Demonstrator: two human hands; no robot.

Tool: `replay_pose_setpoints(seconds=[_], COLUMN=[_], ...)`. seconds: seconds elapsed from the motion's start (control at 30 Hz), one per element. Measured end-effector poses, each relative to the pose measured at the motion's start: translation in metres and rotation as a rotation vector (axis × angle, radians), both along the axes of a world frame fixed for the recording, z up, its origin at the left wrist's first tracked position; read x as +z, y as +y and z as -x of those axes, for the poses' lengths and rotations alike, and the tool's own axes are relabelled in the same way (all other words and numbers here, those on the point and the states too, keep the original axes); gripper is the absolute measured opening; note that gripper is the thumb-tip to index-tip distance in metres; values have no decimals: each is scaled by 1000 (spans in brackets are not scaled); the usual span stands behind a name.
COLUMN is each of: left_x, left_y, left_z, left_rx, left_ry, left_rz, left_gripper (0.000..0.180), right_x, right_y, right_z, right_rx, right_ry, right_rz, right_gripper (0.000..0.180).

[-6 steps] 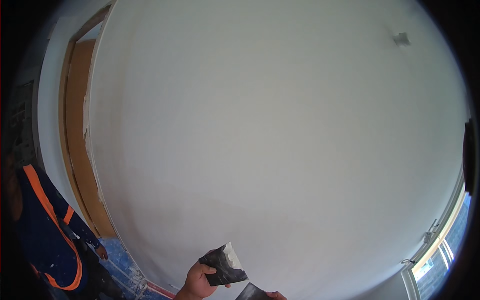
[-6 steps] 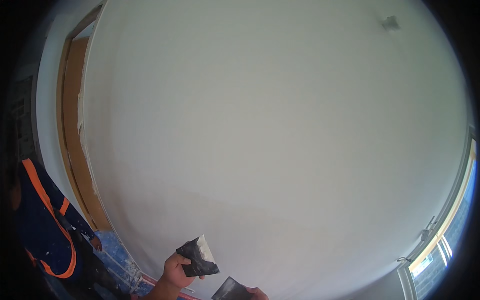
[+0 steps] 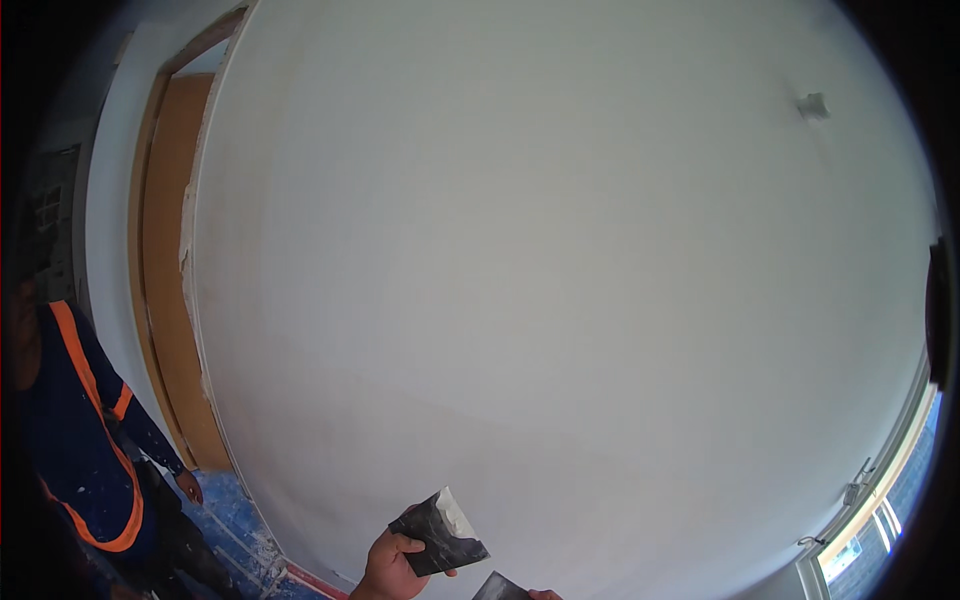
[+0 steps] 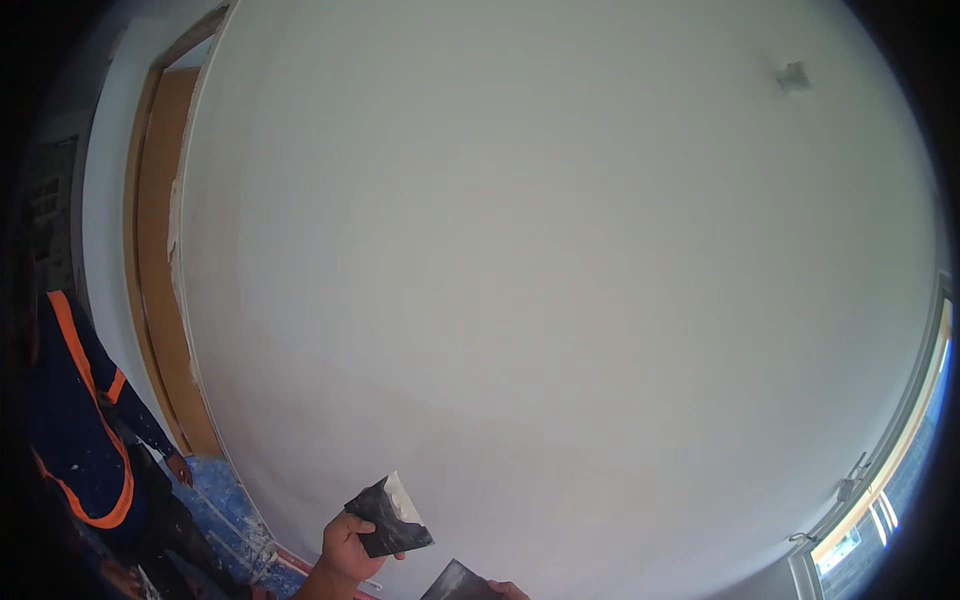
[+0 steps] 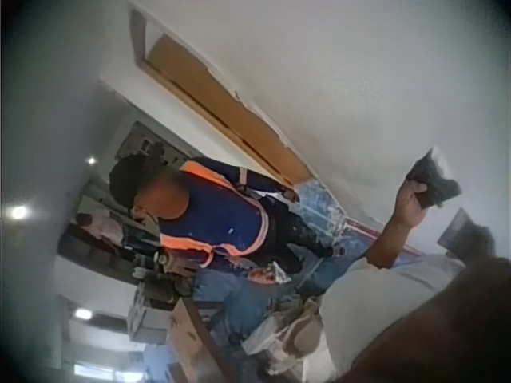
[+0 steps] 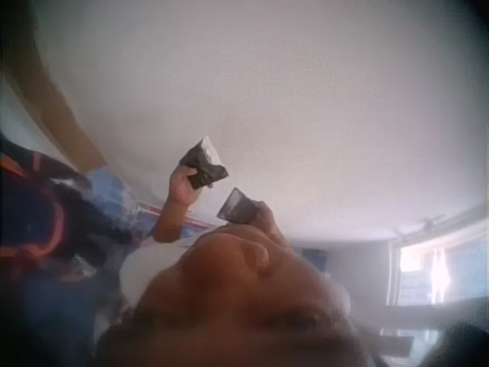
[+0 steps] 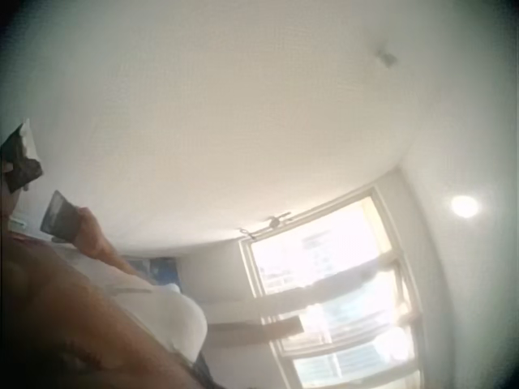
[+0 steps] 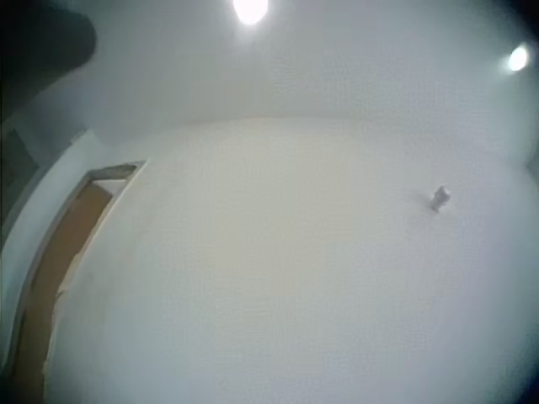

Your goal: The person uses a trowel and a hawk to apply white plaster to a wall, smoothing the surface with repeated strokes. The person periodically scrapes excess material from the trowel back onto the hawk to maintain a clean tool edge.

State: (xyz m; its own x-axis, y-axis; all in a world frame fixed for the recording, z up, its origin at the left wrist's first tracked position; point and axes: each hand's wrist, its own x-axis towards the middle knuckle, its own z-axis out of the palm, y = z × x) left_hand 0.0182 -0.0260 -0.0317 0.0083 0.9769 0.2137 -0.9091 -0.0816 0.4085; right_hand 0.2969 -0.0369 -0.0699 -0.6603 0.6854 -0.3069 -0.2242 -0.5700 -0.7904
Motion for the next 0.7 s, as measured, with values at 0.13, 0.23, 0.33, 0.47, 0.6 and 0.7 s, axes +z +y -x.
replay_pose_setpoints(seconds=[0.13, 0.23, 0.33, 0.47, 0.6, 0.7], left_x=[-28, -63, -93, -105, -125, -137], left_y=[8, 30, 61, 103, 133, 151], left_z=[-27, -41, -42, -60, -67, -72], left_rx=[71, 150, 202, 323, 329, 363], left_ry=[5, 0, 12, 19, 20, 4], left_rz=[-1, 46, 40, 90, 46, 62], left_gripper=[56, 57, 57, 61, 58, 54], right_x=[-11, -43, -79, -127, -141, -133], right_y=[23, 64, 111, 185, 224, 233], right_z=[-29, -40, -41, -53, -52, -54], right_rx=[-52, -71, -67, 28, 11, 34], right_ry=[302, 190, 111, 110, -35, -58], right_rz=[378, 387, 323, 385, 326, 320], right_gripper=[49, 47, 46, 44, 46, 46])
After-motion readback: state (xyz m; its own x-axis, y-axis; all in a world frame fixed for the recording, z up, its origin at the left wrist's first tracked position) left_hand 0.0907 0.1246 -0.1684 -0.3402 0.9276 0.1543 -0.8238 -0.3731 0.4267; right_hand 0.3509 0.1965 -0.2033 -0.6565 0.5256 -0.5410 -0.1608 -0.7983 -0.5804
